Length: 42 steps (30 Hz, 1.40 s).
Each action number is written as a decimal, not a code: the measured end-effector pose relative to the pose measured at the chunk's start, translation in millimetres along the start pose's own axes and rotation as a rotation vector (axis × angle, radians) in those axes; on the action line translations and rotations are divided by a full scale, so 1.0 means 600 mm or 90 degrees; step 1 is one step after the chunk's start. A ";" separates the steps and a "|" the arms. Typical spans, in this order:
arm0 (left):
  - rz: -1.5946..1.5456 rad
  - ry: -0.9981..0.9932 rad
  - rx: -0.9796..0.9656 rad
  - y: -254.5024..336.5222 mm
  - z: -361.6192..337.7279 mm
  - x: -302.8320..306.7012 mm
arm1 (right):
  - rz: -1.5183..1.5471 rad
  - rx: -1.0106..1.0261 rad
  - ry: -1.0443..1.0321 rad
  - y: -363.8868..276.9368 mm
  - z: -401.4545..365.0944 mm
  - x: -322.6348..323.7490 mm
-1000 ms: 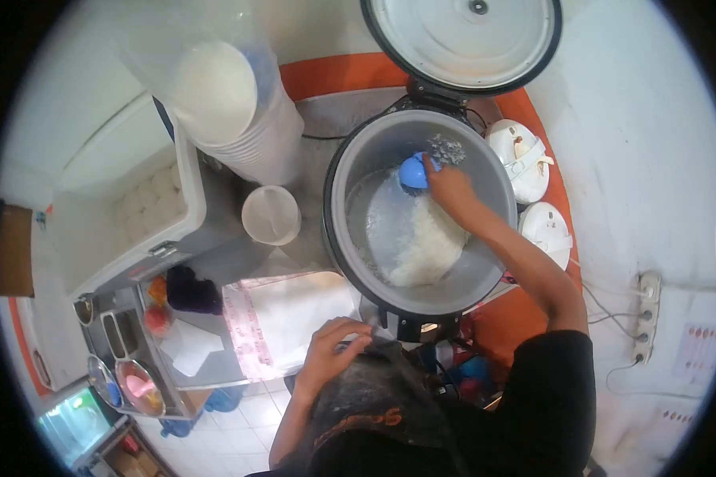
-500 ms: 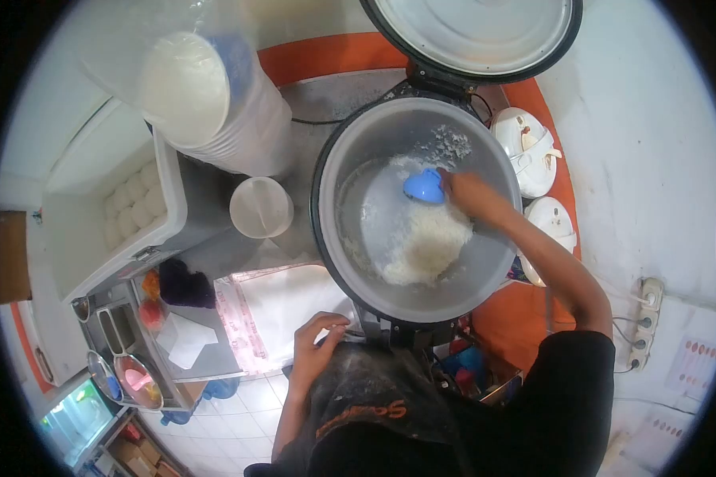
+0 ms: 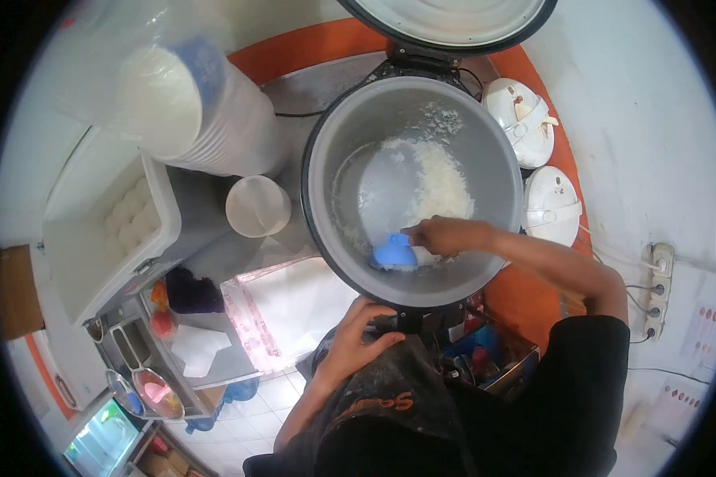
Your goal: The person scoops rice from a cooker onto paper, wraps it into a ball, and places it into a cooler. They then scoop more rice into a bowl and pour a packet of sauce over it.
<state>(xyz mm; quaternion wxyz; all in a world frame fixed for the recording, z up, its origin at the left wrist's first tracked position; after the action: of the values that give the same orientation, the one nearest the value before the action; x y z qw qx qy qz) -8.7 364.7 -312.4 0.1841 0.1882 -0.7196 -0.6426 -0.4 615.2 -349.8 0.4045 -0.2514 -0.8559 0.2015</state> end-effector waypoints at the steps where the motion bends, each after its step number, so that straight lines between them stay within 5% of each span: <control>1: 0.003 0.008 0.008 -0.005 -0.001 -0.001 | 0.089 -0.116 -0.115 0.019 -0.013 0.002; 2: 0.002 0.006 0.009 -0.004 0.000 -0.001 | 0.176 -0.230 -0.232 0.010 -0.028 0.019; 6: 0.039 -0.011 0.025 -0.006 -0.002 -0.003 | 0.284 -0.218 -0.331 0.028 -0.037 0.080; 9: 0.022 -0.007 0.034 -0.007 0.000 -0.002 | 0.161 -0.189 -0.238 0.053 -0.021 0.115; 11: 0.014 0.008 0.014 -0.002 0.005 0.000 | -0.213 0.066 0.153 0.063 0.011 0.141; 15: 0.021 0.008 0.014 -0.001 0.004 0.005 | -0.295 -0.100 0.172 0.032 0.004 0.136; 17: 0.025 0.002 0.021 -0.003 -0.001 0.004 | -0.143 -0.110 0.041 0.029 -0.007 0.102; 22: -0.004 0.014 0.013 -0.003 0.002 0.000 | -0.207 -0.061 -0.009 0.027 -0.016 0.019; 24: -0.004 0.009 0.019 -0.004 0.001 -0.001 | -0.106 0.036 0.022 0.013 -0.008 -0.010; 28: -0.001 0.005 0.022 -0.004 0.001 0.000 | -0.033 0.027 -0.023 0.035 0.002 -0.023; 31: -0.006 0.008 0.014 -0.005 0.002 0.001 | 0.078 -0.027 -0.056 0.063 0.002 -0.024; 33: -0.003 0.009 0.010 -0.002 0.004 0.002 | 0.264 -0.220 -0.235 0.017 -0.033 0.014; 39: 0.034 -0.023 0.026 -0.008 -0.001 0.005 | 0.564 -0.321 -0.383 0.034 -0.070 0.053; 42: 0.067 -0.022 -0.014 0.004 -0.020 0.010 | 0.504 -0.291 -0.240 0.025 -0.062 0.097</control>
<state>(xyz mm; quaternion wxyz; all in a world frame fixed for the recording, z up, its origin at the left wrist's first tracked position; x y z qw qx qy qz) -7.9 351.6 -308.7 0.2074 0.1371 -0.7246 -0.6427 1.6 667.0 -301.9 0.0694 -0.5988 -0.7753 0.1885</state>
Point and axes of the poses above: each hand's wrist, its own z-axis towards the middle knuckle, its own x-axis out of the back of the hand, y = z × x, the point moved 6 cm from there along z, towards the middle knuckle, and after that the axes turned 1 degree about y, right-handed, at the moved point
